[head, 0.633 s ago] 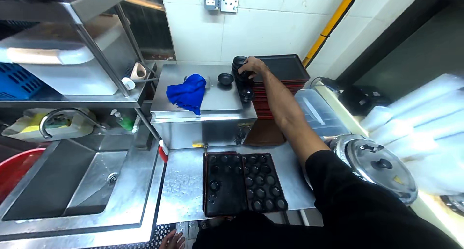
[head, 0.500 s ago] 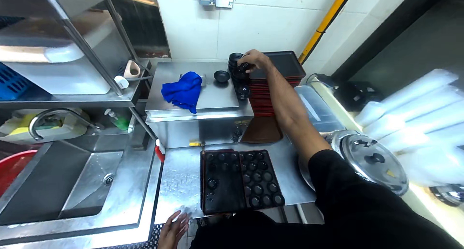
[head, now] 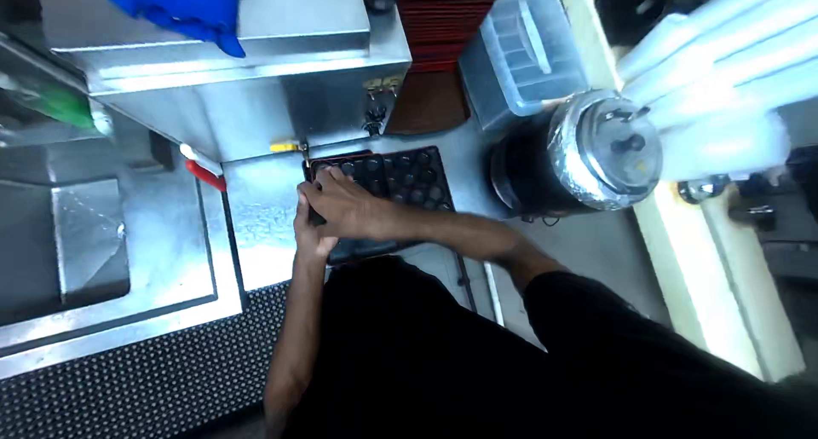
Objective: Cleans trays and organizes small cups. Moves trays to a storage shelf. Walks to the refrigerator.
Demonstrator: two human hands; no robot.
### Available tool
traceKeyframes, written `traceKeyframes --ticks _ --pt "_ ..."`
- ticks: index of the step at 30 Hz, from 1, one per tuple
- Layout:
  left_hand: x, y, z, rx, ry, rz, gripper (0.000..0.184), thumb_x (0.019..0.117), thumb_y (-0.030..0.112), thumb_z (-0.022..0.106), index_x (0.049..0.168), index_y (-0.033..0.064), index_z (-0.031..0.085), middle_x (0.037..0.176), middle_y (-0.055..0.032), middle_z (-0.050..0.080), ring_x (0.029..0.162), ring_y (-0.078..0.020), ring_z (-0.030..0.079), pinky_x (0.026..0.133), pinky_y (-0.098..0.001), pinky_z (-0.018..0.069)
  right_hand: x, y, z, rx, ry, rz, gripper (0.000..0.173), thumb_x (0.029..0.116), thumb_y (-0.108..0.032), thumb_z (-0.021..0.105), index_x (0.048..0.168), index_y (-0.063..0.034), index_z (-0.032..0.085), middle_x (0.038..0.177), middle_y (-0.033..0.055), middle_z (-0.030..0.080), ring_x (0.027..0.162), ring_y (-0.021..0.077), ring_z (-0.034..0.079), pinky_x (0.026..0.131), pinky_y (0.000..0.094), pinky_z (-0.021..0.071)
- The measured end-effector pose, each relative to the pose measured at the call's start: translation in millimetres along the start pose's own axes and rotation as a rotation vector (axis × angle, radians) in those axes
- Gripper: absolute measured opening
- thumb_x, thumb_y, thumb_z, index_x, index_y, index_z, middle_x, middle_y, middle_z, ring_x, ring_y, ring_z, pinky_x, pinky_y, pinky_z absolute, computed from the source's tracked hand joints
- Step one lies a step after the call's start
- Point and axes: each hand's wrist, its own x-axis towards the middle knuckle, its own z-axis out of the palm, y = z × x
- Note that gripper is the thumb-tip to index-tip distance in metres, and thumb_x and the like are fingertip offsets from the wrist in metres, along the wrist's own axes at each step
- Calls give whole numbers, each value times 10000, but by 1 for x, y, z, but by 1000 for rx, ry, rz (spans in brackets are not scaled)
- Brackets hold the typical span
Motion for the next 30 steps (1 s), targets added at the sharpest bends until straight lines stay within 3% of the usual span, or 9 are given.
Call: traceKeyframes --ticks 3,5,9,11,18,21,24,27,30 --pt "-32 -6 -50 49 205 -113 577 810 472 828 1270 181 636 1157 -71 713 1021 -193 709 854 -426 617 0 44 78 184 244 -12 729 818 -483 844 1425 -159 603 1383 166 588 1332 369 499 1095 524 460" --pt "-53 -8 -73 47 237 -196 561 834 391 827 1320 197 626 1212 -119 690 1000 -254 720 777 -449 640 -10 58 109 268 331 51 614 867 -466 809 1377 -167 642 1330 164 598 1259 349 545 1048 519 496" --pt "-72 -15 -100 170 240 -298 476 879 285 801 1316 185 642 1278 -166 656 1043 -323 706 806 -510 633 -15 100 163 679 113 263 371 935 -274 775 1231 -66 694 1032 145 727 836 251 719 766 464 627" --pt "-76 -21 -103 287 359 -363 383 948 151 696 1323 131 624 1243 -194 661 1040 -369 700 839 -569 615 -14 115 179 821 -9 368 294 980 -212 714 1202 -19 700 964 166 741 744 252 729 710 448 636" --pt "-75 -25 -131 220 605 -331 322 991 127 567 1311 96 590 1194 -194 648 990 -337 696 819 -499 621 21 174 195 842 284 699 290 1016 -205 634 1207 4 697 1029 164 756 849 235 768 828 435 652" --pt "-66 -18 -127 233 596 -308 300 1026 190 542 1309 100 585 1206 -184 646 1037 -346 684 867 -524 603 34 186 204 885 283 703 449 1014 -309 678 1339 -1 640 1118 170 746 899 224 771 858 401 650" --pt "-56 -19 -125 287 557 -330 347 1019 250 579 1340 121 580 1260 -177 630 1107 -354 656 915 -560 573 30 175 201 729 269 702 655 963 -420 723 1460 -31 545 1175 172 720 923 270 756 838 470 649" --pt "-45 -27 -119 345 502 -383 361 1003 270 614 1336 133 588 1262 -165 637 1104 -344 660 899 -562 578 17 151 195 721 178 587 614 950 -462 726 1401 -62 610 1162 180 710 894 286 735 797 494 636" --pt "-41 -34 -112 403 435 -473 336 1006 268 630 1314 134 607 1227 -153 658 1069 -332 678 875 -560 591 8 138 204 829 83 451 414 957 -333 749 1264 -58 706 1032 146 749 790 236 734 752 452 639"
